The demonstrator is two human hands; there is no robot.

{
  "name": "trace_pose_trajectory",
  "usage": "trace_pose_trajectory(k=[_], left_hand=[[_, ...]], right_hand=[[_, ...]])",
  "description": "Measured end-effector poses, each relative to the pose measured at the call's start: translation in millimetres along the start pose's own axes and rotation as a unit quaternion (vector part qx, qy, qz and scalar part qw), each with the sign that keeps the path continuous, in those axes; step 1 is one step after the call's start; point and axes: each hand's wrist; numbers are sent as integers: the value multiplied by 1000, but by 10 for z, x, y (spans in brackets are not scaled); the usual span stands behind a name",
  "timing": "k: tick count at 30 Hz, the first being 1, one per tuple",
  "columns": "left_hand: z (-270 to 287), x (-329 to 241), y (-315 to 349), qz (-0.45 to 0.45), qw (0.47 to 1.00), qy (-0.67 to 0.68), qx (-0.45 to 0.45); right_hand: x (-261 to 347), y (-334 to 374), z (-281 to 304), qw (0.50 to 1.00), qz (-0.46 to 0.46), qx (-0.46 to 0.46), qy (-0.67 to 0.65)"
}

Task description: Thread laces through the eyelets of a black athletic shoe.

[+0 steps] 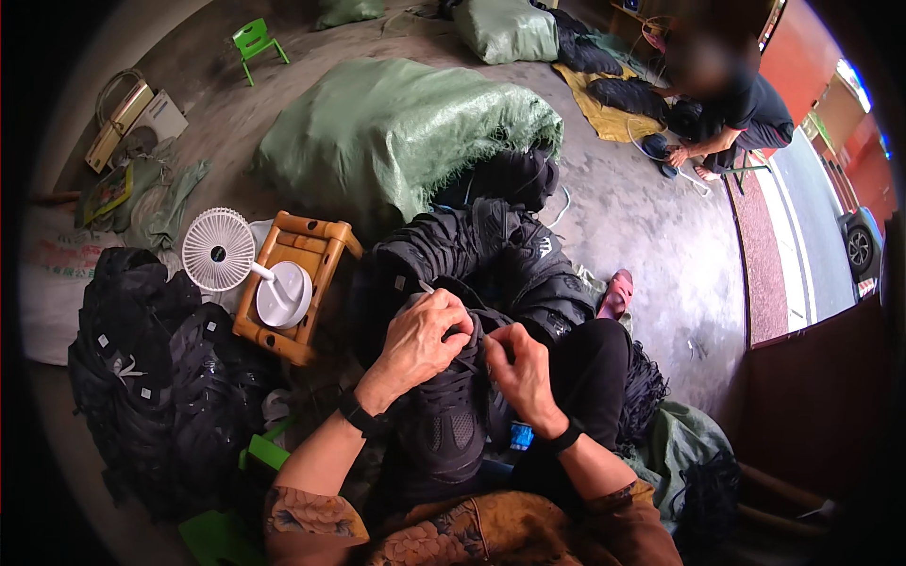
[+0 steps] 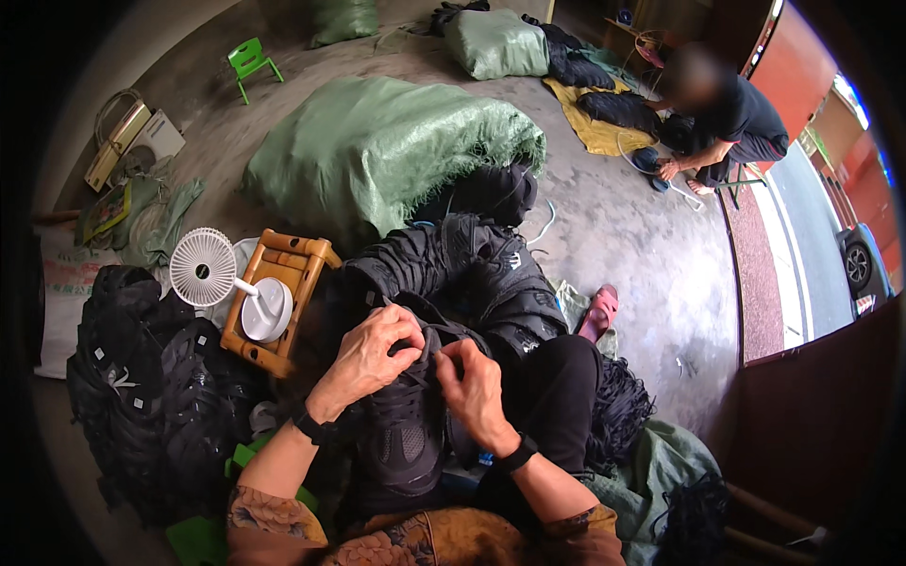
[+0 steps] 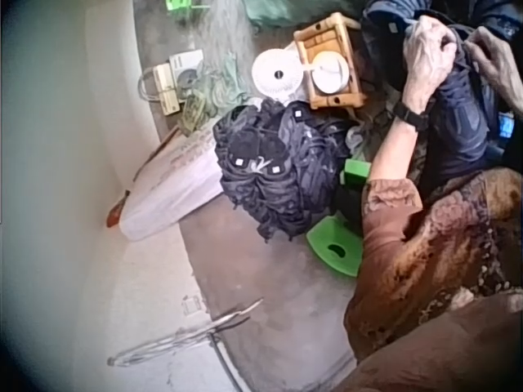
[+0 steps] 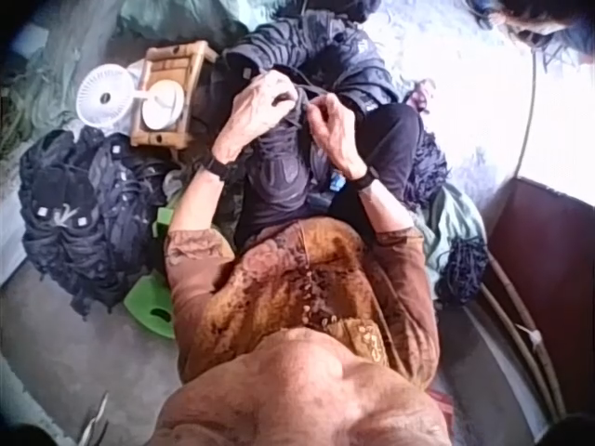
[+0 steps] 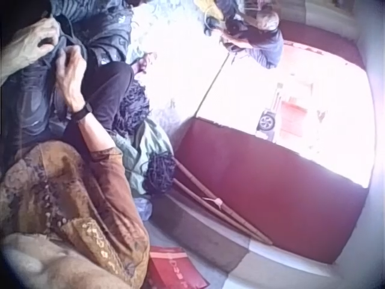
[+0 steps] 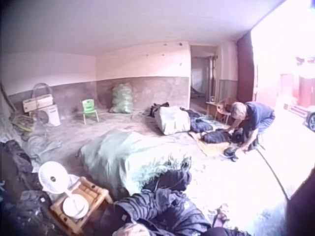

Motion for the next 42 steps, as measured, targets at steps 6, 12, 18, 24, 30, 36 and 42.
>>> trace_pose_trajectory(k=[6,12,18,24,30,36,42], left_hand=[[-3,-8,-4,-22,999,-5,28],[-11,-17,-32,-32,997,-45,49],[465,208,-316,-91,939,-314,-108],[362,726,227,117,977,-85,-155],[-73,-90,1042,195,888,334,-248],[-405,-401,1359,106,945,249,-185],[-505,-298,1409,35,970,182,-158]], right_hand=[[-133,-279,265,826,-365,248,-350],[-245,-474,263,841,-251,339,-338],[-273,-461,331,835,-284,350,-315],[-203,-375,292,836,-283,322,-342],[373,63,379,964,173,201,-10],[496,530,173,876,259,362,185],[495,264,234,847,375,310,215]])
Point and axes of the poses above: each hand's wrist, its own y-axis away from the middle knuckle, its own z-axis out of the back of the hand, x = y × z, and after that the axes turned 5 degrees about -y, right-handed
